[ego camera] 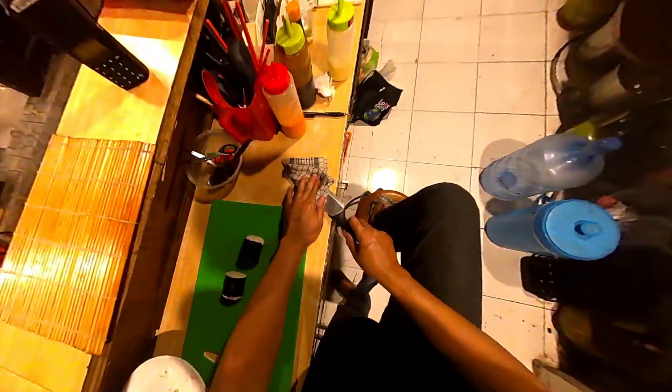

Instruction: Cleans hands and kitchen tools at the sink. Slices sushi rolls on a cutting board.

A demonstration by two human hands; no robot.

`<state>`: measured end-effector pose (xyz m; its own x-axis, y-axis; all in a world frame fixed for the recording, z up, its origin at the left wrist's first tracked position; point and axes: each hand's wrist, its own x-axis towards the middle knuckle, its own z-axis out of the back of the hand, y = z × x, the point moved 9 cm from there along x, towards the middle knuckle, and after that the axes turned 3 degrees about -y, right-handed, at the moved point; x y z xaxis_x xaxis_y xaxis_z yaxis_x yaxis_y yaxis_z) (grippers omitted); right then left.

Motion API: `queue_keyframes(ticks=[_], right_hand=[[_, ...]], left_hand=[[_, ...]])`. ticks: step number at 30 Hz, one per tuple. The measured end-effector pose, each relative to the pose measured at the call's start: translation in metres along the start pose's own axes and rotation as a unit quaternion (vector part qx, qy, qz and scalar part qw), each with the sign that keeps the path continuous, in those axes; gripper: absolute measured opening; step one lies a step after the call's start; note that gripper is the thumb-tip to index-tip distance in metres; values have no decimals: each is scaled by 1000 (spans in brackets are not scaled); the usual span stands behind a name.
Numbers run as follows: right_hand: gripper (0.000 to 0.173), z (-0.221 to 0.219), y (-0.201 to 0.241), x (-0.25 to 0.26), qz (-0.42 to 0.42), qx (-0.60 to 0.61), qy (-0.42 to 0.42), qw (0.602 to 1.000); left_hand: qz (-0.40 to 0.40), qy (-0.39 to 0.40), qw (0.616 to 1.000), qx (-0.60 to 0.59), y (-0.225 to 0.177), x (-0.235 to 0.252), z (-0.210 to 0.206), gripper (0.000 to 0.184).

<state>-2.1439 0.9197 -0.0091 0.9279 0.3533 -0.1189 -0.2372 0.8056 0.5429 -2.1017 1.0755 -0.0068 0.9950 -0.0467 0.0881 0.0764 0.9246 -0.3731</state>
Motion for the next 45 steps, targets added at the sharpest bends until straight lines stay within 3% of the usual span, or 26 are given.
queue_keyframes(ticks=[8,12,16,20,23,25,33,45], right_hand=[[32,53,-27,-94,19,-33,-70,997],[39,84,-37,-141,-34,16,-75,996],[40,102,-30,-160,-51,167,-59,983],[34,84,-3,-148,43,242,-39,969],[38,66,32,-127,126,191,-54,972],[37,50,50,-113,155,181,-40,970],[39,22,73,-89,162,143,0,976],[34,-14,70,-71,121,156,65,978]], left_hand=[[25,29,999,-19,5,1,-2,54],[49,78,994,-63,-2,-4,10,56],[57,-73,989,-112,3,-52,71,51],[190,-164,963,-100,50,-136,126,44],[310,-132,940,-55,89,-176,136,58],[342,-107,933,-38,98,-182,133,66],[346,-55,937,2,109,-167,106,57],[322,-76,944,2,109,-165,101,50]])
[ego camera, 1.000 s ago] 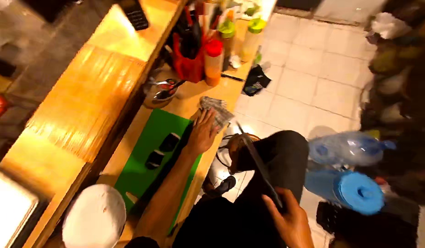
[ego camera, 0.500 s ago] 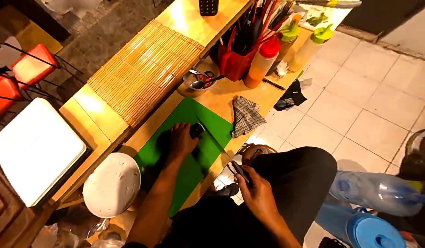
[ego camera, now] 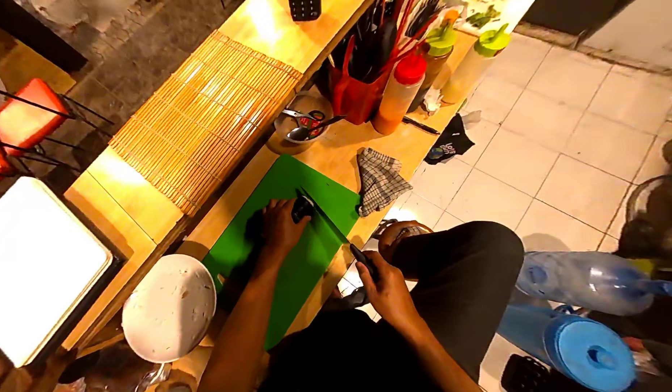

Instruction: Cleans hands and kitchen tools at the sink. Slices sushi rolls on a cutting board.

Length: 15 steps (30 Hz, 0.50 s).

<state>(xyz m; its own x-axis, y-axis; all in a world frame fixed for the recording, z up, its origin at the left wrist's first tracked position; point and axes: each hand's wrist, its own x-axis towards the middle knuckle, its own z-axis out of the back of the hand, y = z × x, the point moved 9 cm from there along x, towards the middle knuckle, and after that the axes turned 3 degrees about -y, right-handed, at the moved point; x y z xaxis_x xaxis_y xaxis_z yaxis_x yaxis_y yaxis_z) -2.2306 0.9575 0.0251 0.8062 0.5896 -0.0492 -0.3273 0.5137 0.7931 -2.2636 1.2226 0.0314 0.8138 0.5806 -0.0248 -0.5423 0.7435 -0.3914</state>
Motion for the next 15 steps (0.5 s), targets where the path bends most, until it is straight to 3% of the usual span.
queue_keyframes(ticks=[5,15], right_hand=[[38,-7,6,-2,10,-21,13,1000],[39,21,22,-8,69,-14,-25,997]], left_hand=[[-20,-5,1000,4,0,-1,0,48],[-4,-4,1000,13,4,-5,4,56]])
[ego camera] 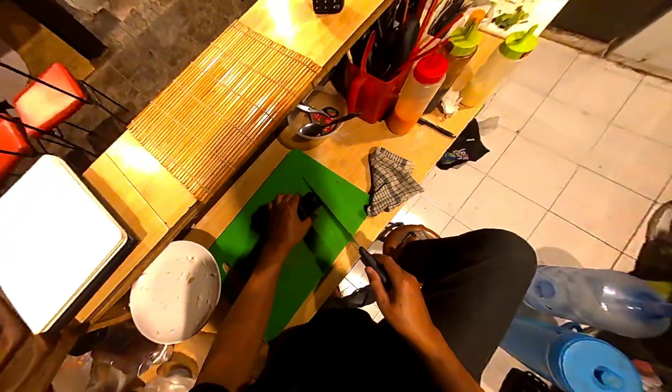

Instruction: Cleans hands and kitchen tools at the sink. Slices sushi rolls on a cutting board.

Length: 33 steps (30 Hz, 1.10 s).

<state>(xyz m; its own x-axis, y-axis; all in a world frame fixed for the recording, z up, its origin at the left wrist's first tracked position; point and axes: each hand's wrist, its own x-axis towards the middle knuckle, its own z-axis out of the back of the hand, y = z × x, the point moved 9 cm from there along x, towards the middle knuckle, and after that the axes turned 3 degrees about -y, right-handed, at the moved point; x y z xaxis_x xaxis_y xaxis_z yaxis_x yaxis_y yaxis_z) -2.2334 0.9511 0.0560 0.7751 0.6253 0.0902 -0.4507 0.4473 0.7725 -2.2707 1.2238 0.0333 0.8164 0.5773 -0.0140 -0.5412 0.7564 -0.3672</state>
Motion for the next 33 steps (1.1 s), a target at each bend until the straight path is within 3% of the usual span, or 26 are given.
queue_keyframes(ticks=[33], right_hand=[[41,-3,12,1,8,-63,13,998]], left_hand=[[-21,-18,999,20,-6,2,1,36]])
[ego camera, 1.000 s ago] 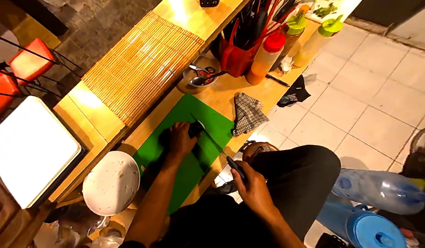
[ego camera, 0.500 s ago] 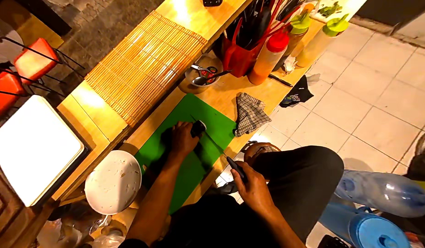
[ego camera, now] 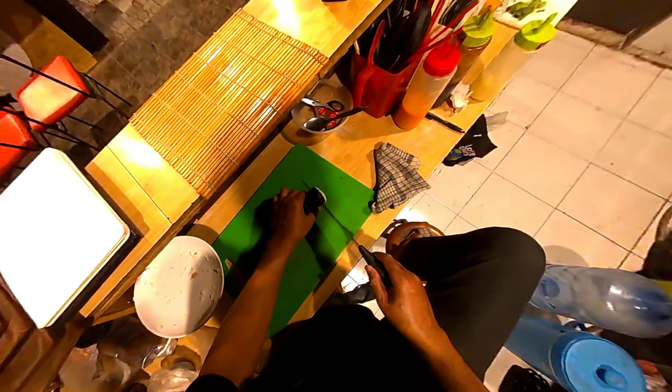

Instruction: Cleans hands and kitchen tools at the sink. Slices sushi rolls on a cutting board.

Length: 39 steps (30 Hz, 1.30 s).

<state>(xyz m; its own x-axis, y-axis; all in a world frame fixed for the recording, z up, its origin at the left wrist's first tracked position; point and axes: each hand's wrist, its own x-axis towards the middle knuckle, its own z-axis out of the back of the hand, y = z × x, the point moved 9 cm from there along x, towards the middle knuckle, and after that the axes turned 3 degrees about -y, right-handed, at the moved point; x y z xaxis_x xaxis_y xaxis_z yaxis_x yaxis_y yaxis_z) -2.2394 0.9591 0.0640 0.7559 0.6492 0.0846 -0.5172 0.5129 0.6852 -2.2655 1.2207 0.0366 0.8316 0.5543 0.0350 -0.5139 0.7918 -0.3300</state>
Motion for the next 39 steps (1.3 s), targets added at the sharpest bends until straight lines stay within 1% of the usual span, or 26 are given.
queue_keyframes(ticks=[7,10,15,29,33,39], right_hand=[[45,12,4,-8,5,-19,-3,1000],[46,16,6,-11,10,-12,-3,1000],[45,20,8,-9,2,6,-5,1000],[45,12,1,-6,0,7,1,1000],[45,13,2,-6,-4,1,8,1000],[46,23,10,-8,-7,-24,11,1000]], left_hand=[[-12,-22,1000,-10,-1,0,1,33],[-7,-18,1000,-9,-1,0,1,32],[3,-3,1000,-7,2,-1,-1,39],[-16,-26,1000,-5,1,-1,0,37],[-12,-16,1000,-3,-1,-1,1,44],[-14,-18,1000,-8,-2,-2,1,37]])
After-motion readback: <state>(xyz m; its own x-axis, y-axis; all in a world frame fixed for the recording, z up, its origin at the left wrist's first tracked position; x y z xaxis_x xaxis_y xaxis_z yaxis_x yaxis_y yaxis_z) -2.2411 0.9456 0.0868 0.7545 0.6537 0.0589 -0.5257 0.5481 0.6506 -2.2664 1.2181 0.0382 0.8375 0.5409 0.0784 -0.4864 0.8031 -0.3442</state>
